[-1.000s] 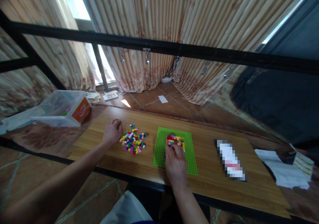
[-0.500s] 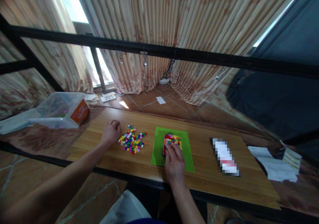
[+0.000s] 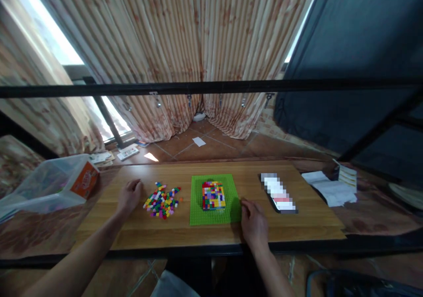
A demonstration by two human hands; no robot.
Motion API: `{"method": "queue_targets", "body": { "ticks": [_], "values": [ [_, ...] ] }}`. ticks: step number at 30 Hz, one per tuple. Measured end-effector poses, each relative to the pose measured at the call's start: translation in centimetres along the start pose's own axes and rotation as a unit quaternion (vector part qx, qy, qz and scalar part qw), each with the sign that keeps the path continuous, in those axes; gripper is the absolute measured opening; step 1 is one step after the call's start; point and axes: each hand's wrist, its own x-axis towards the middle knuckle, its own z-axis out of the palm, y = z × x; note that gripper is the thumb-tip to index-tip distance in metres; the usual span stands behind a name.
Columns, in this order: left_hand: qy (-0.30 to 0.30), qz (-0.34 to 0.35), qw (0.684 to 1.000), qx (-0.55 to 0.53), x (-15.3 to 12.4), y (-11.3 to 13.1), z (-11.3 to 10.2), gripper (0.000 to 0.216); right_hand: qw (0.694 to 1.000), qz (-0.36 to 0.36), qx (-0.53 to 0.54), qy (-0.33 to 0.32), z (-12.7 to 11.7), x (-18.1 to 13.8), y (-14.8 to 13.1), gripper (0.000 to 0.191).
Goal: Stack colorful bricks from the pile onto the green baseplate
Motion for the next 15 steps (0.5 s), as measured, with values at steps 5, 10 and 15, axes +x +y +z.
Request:
{"method": "queue_targets", "body": {
  "ticks": [5,10,15],
  "values": [
    [0.005,-0.041,0.999,-0.035,1.6,1.9,-2.3,0.040,0.997,-0.051,-0.019,-0.047,0.8,2.4,0.1,0.030],
    [-0.030,0.147,0.985,-0.088,-1.3,11.7,-1.1,0.037,0.994,-0.035,-0.074,-0.068,1.6,4.4,0.0,0.026],
    [-0.163,0.298,0.941,-0.015,-6.4,23.3,4.1,0.042,0.997,-0.026,-0.061,-0.032,1.8,4.6,0.6,0.029]
  ]
}}
